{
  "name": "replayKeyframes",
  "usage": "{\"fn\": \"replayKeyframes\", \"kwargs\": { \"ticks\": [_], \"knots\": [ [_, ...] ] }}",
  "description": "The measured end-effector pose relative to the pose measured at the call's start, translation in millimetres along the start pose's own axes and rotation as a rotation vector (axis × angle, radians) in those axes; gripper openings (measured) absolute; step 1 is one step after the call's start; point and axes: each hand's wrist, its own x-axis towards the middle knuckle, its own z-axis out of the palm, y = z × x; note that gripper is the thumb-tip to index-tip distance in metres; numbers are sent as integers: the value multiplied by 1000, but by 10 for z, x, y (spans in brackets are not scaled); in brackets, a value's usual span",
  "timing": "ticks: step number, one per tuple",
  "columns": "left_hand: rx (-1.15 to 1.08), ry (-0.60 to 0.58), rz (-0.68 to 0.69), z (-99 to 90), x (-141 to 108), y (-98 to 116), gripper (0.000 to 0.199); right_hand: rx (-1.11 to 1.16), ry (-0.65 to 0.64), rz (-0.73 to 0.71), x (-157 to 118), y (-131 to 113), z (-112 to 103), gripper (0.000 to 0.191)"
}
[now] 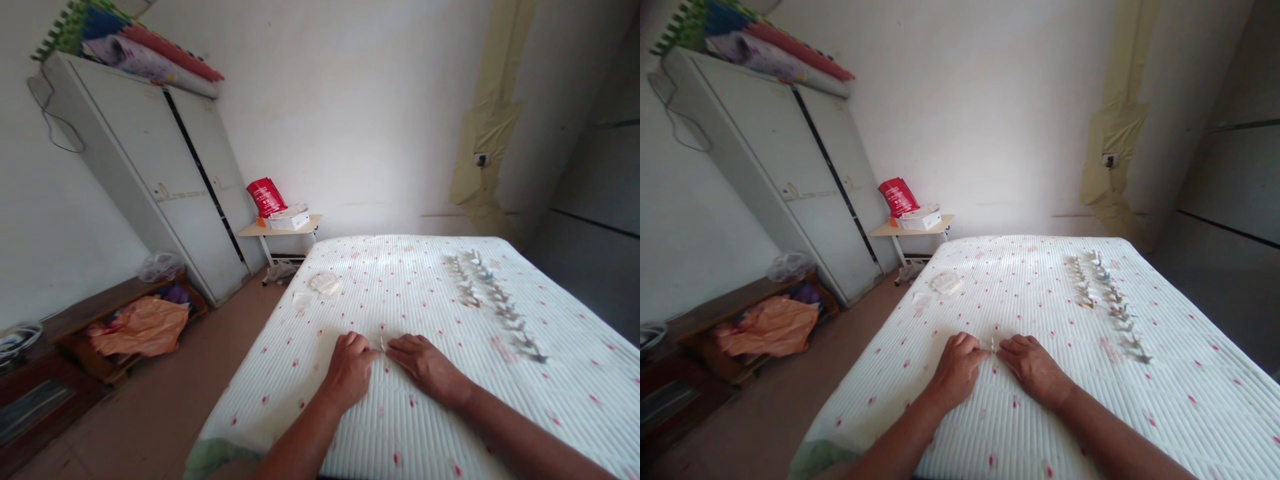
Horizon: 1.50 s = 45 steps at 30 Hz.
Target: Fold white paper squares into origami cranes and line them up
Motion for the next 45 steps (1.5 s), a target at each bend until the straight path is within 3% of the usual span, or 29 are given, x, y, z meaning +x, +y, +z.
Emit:
{"fn": "replayKeyframes", "kwargs": {
  "ticks": [13,24,32,45],
  "knots": [
    [54,-41,20,-37,9,37,20,-43,-94,9,20,11,-4,25],
    [118,-151,95,-96,108,-39,17,-82,-124,29,31,-34,-12,24],
    [59,-71,71,-82,19,-49,30,-49,-65,43,-18,-54,1,25],
    [36,-1,92,-58,4,-61,31,-116,-29,18,-65,-16,35,28]
  ]
}}
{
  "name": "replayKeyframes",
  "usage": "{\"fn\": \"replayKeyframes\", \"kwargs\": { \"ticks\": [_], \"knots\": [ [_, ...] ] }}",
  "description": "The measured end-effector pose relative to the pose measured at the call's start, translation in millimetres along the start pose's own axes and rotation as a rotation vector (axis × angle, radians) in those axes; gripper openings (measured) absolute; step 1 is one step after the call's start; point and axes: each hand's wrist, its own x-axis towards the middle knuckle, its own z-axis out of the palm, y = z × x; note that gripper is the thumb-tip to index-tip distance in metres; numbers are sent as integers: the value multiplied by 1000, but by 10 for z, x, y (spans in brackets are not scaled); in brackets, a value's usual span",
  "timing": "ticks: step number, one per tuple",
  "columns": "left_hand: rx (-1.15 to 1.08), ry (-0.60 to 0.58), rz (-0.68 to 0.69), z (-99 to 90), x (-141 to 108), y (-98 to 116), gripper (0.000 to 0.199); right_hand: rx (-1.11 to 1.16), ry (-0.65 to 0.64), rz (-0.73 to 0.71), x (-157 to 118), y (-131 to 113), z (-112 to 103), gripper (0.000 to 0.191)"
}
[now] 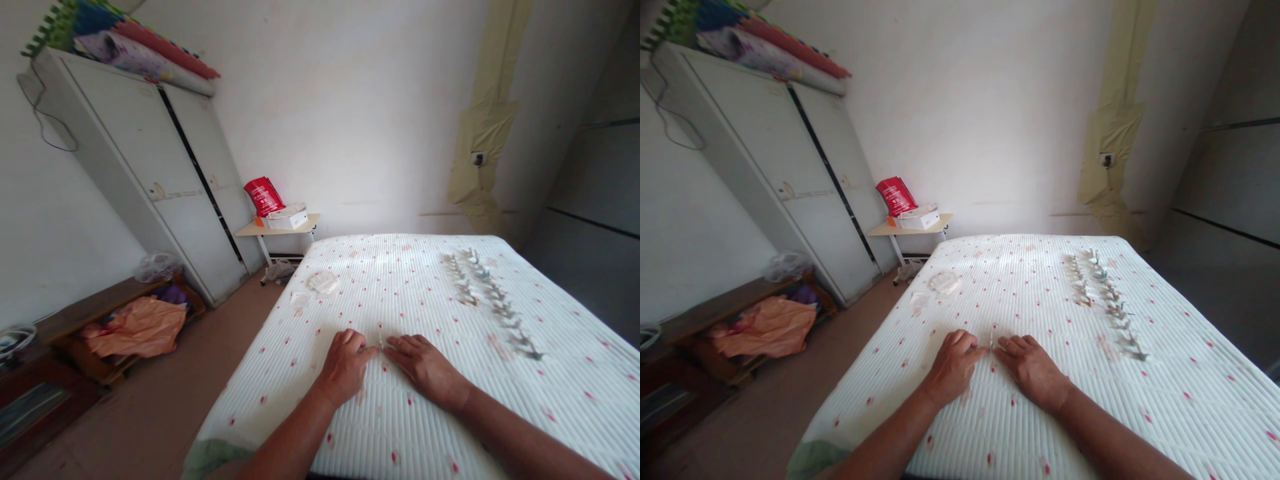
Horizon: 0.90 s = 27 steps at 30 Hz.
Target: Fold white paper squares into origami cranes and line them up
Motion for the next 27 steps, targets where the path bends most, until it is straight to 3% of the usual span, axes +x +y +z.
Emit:
{"fn": "replayKeyframes", "kwargs": {
  "ticks": [12,18,22,27],
  "knots": [
    [-27,88,-4,32,-10,-35,30,-41,127,-38,-17,17,40,27],
    [-62,122,-7,21,-17,-45,23,1,151,18,-35,29,55,22],
    [-106,150,-55,30,-9,-38,28,199,235,122,-26,129,88,28],
    [-200,135,-258,42,76,51,19,542,343,260,99,286,99,24]
  ]
}}
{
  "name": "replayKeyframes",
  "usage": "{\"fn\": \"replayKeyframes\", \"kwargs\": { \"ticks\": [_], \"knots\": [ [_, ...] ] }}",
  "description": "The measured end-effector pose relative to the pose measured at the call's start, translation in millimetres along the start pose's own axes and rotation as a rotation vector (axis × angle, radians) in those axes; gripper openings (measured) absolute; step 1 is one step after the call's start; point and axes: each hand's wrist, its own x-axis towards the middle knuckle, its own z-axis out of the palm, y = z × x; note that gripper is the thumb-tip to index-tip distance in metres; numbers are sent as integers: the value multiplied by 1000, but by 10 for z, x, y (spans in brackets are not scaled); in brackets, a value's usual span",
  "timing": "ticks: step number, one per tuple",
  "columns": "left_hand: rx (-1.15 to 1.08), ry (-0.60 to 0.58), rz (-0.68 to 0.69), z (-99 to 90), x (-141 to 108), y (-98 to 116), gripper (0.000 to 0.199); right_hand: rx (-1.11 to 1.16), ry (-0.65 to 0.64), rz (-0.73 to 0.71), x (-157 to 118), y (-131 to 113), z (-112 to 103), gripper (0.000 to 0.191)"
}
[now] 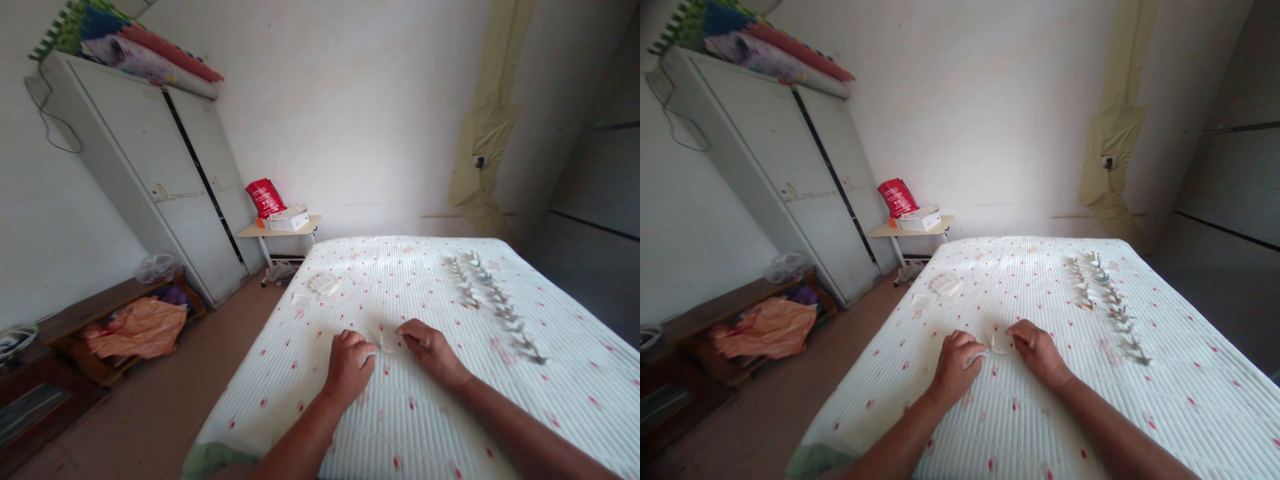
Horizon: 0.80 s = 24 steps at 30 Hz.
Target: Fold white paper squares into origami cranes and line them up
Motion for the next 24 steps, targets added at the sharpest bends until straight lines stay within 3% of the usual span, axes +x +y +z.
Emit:
{"fn": "replayKeyframes", "kwargs": {
  "ticks": [6,10,14,24],
  "knots": [
    [0,-39,-192,72,105,132,11,213,-174,5,190,-42,105,43],
    [-1,-75,-235,136,139,173,13,130,-273,-7,210,-32,184,29],
    [38,-87,-250,166,142,211,11,30,-269,18,199,-27,211,16],
    [83,-124,-249,102,119,279,6,-6,-315,74,233,-111,217,13]
  ]
}}
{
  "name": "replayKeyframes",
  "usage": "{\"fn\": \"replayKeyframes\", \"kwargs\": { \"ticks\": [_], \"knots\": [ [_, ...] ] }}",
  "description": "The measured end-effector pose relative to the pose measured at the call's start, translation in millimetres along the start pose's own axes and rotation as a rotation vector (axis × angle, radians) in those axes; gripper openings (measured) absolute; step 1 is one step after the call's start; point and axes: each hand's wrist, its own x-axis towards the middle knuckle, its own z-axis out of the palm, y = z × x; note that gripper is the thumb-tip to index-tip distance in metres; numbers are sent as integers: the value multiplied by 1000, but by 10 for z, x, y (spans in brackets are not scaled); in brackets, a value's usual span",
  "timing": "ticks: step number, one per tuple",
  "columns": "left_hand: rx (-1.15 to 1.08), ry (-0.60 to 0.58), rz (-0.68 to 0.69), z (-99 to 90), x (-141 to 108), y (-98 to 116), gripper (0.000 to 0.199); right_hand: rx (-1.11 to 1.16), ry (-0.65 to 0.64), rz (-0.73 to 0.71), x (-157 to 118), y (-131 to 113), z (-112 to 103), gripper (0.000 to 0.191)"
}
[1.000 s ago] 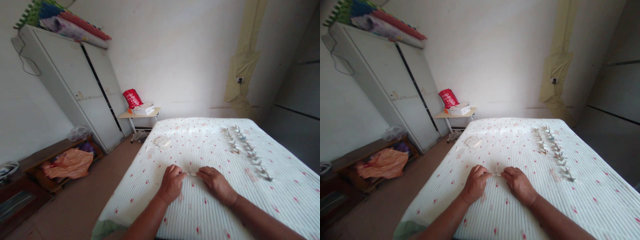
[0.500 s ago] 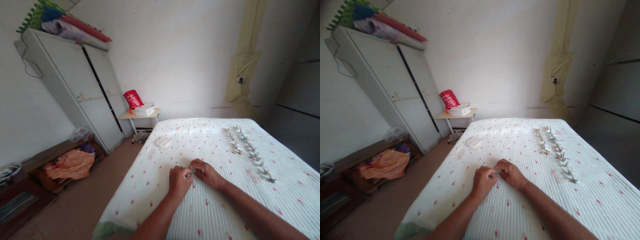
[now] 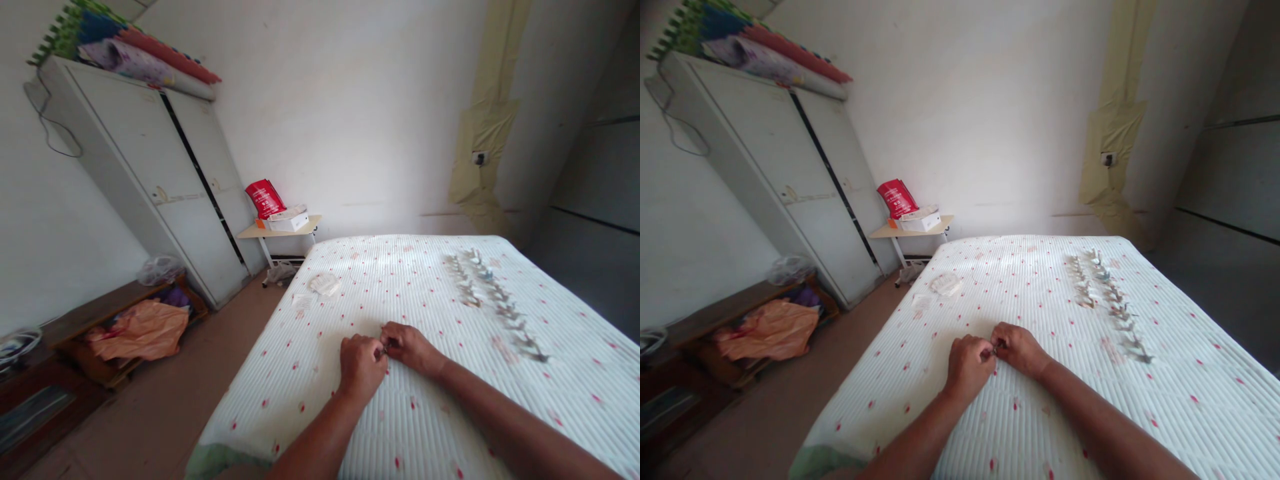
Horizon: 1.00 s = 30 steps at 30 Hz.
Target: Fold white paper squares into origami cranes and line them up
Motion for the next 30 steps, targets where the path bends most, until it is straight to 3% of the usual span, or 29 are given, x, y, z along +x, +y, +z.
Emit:
{"fn": "replayKeyframes", "kwargs": {
  "ticks": [7,15,30],
  "knots": [
    [21,82,97,60,-20,-28,11,113,-66,-54,23,57,-30,16],
    [58,120,126,123,-23,-63,12,65,-99,-70,33,16,-74,15],
    [-53,75,117,127,-48,-125,14,47,-146,-101,41,63,-94,15]
  ]
}}
